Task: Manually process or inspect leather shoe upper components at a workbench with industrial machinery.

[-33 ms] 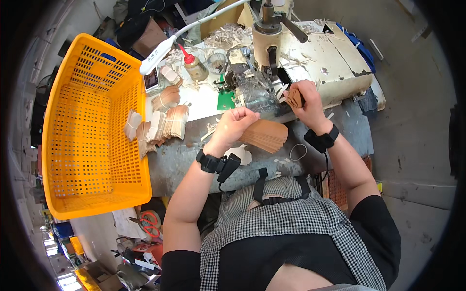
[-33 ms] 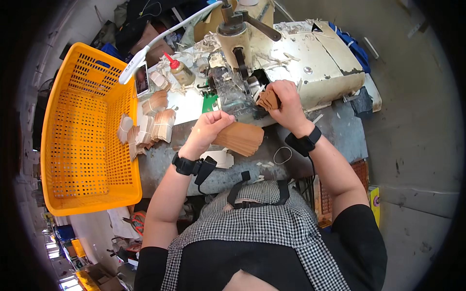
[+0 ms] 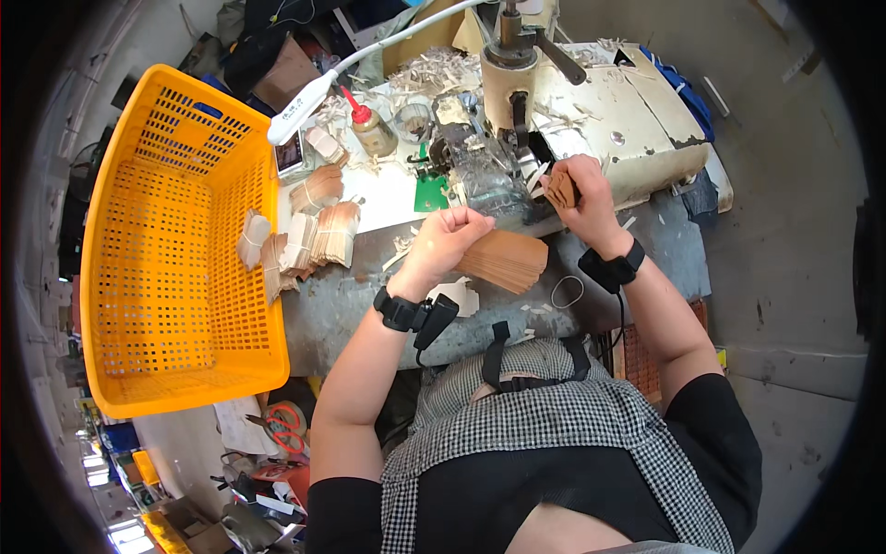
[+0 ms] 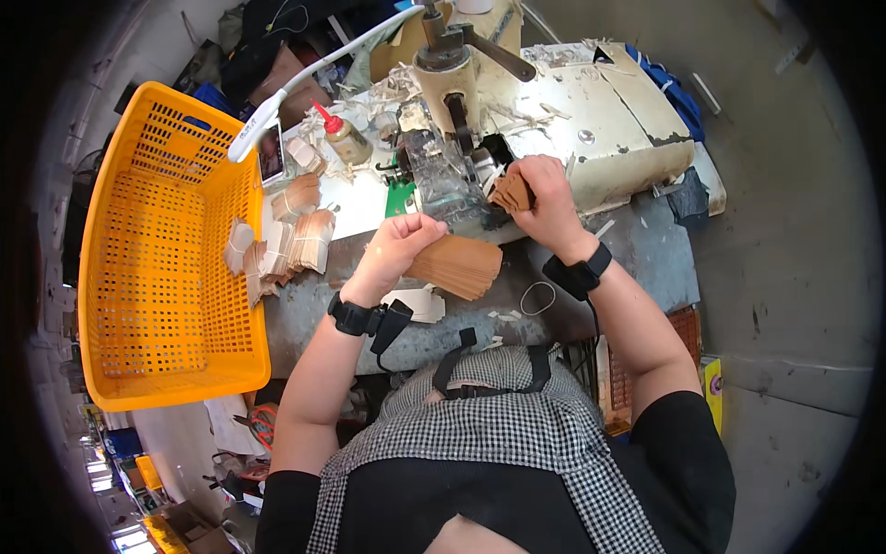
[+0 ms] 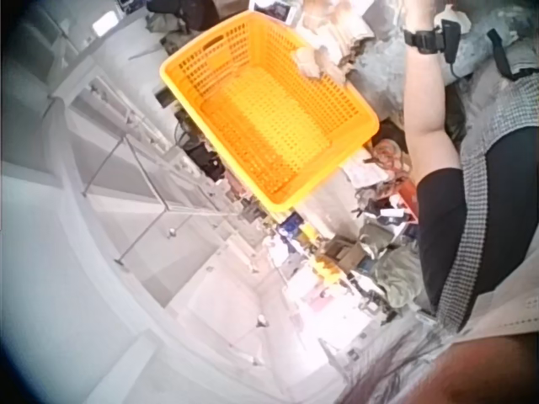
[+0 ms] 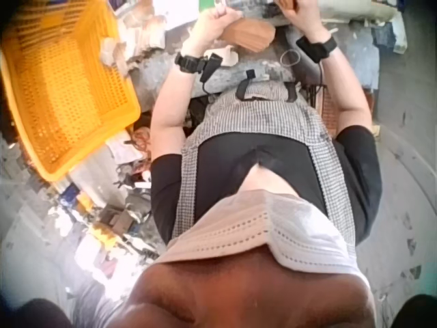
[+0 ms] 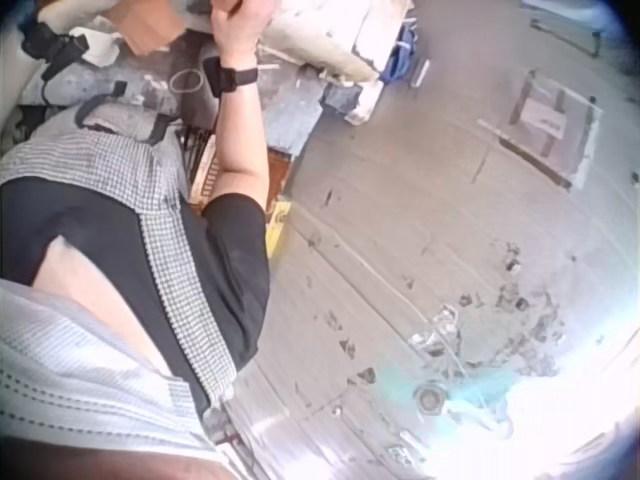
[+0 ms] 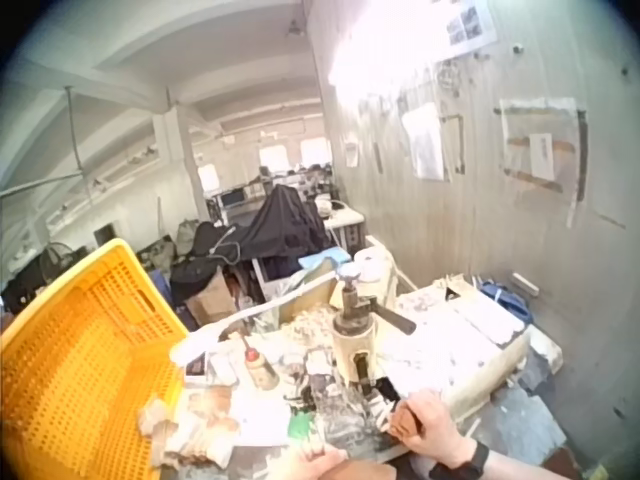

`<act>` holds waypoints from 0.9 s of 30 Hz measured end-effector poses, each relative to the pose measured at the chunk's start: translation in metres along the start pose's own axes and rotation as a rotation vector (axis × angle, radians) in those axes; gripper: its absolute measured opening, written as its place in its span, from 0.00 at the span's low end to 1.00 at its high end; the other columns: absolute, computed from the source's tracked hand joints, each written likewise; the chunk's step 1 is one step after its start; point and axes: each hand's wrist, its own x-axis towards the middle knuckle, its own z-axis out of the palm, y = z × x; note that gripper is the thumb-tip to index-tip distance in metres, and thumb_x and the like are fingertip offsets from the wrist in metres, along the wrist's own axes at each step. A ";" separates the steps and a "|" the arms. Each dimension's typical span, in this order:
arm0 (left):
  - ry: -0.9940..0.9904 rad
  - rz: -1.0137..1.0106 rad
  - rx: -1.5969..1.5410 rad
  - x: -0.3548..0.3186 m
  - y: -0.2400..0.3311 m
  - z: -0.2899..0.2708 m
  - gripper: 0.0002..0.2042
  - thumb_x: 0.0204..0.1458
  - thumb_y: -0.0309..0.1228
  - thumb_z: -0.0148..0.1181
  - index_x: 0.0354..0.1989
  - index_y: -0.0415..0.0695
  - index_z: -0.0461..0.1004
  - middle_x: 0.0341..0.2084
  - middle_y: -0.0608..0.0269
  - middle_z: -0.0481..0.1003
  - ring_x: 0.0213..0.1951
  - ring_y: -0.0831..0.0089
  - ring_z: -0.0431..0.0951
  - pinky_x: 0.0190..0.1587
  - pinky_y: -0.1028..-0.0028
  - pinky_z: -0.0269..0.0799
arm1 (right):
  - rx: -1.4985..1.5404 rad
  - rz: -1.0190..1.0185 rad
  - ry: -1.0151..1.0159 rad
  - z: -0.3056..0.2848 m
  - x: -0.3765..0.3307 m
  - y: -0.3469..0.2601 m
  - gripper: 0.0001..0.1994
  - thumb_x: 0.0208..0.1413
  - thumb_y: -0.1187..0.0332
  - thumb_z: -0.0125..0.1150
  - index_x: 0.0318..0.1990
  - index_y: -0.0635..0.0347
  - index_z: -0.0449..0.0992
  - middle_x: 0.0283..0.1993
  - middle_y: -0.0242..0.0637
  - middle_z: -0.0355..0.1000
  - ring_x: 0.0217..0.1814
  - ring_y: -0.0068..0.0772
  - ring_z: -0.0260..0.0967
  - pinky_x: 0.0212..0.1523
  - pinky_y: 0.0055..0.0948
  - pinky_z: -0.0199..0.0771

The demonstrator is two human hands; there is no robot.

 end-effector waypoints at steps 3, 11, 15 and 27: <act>0.024 -0.015 0.007 -0.002 0.005 0.000 0.07 0.58 0.32 0.58 0.30 0.44 0.75 0.27 0.75 0.76 0.29 0.89 0.72 0.36 0.84 0.67 | 0.013 0.038 -0.035 -0.001 0.000 0.000 0.12 0.42 0.77 0.65 0.34 0.61 0.69 0.32 0.42 0.67 0.37 0.47 0.64 0.42 0.35 0.62; 0.009 0.015 0.016 -0.005 0.021 -0.001 0.07 0.58 0.32 0.59 0.30 0.44 0.76 0.27 0.75 0.76 0.30 0.89 0.72 0.35 0.84 0.67 | 0.033 0.073 -0.036 -0.003 0.003 0.000 0.10 0.45 0.74 0.66 0.33 0.62 0.70 0.31 0.43 0.67 0.37 0.47 0.64 0.42 0.35 0.62; 0.003 0.021 0.013 -0.005 0.021 -0.001 0.07 0.58 0.31 0.58 0.30 0.44 0.76 0.28 0.75 0.76 0.30 0.89 0.72 0.36 0.84 0.67 | 0.056 0.081 -0.034 -0.004 0.004 -0.003 0.10 0.46 0.74 0.65 0.34 0.62 0.70 0.31 0.43 0.67 0.37 0.47 0.64 0.41 0.35 0.63; 0.004 0.005 0.009 -0.006 0.018 0.000 0.07 0.58 0.33 0.59 0.29 0.44 0.76 0.27 0.76 0.76 0.30 0.89 0.71 0.35 0.84 0.66 | 0.048 0.076 -0.032 -0.004 0.005 -0.004 0.09 0.46 0.74 0.64 0.33 0.62 0.69 0.30 0.42 0.67 0.36 0.47 0.63 0.41 0.35 0.61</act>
